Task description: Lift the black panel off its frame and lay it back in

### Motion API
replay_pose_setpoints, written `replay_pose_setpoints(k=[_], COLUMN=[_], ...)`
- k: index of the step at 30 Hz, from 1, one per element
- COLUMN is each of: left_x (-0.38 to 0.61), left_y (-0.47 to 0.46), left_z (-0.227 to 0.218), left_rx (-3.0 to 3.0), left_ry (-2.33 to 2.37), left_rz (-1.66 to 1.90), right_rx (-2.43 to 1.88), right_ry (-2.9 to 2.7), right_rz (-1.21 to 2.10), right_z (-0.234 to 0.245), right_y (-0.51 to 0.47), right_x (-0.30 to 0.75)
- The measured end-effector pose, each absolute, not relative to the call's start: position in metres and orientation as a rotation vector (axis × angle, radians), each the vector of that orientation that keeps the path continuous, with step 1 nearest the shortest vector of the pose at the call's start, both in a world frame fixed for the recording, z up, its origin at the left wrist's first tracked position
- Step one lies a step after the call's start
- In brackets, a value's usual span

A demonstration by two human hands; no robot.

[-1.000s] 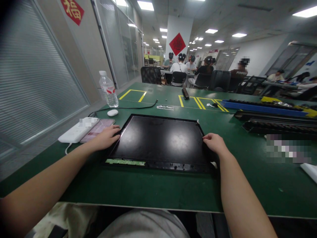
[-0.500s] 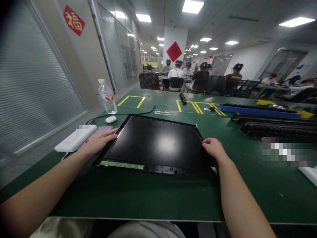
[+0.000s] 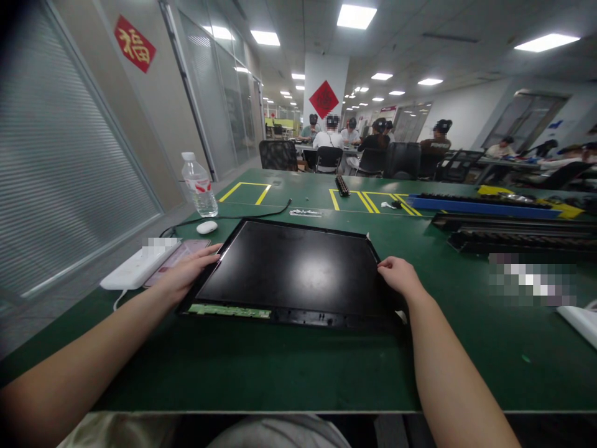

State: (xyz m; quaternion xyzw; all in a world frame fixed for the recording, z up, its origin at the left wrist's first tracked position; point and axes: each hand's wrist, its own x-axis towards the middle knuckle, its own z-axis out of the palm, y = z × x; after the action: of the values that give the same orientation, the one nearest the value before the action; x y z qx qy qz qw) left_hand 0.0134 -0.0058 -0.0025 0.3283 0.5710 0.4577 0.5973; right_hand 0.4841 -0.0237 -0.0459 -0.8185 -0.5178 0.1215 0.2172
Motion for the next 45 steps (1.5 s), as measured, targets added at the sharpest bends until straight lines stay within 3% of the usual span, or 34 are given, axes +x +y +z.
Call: replay_pose_setpoints(k=[23,45], left_x=[0.004,0.004], left_y=[-0.006,-0.009], left_z=[-0.015,-0.011], left_rx=[0.879,1.121], left_ry=[1.091,1.032], left_rz=[0.885,0.992], right_rx=[-2.295,-2.275], right_ry=[-1.476,-1.483], right_rz=[0.279,0.239], right_z=[-0.048,-0.049], right_y=[-0.022,-0.022], right_x=[0.487,0.487])
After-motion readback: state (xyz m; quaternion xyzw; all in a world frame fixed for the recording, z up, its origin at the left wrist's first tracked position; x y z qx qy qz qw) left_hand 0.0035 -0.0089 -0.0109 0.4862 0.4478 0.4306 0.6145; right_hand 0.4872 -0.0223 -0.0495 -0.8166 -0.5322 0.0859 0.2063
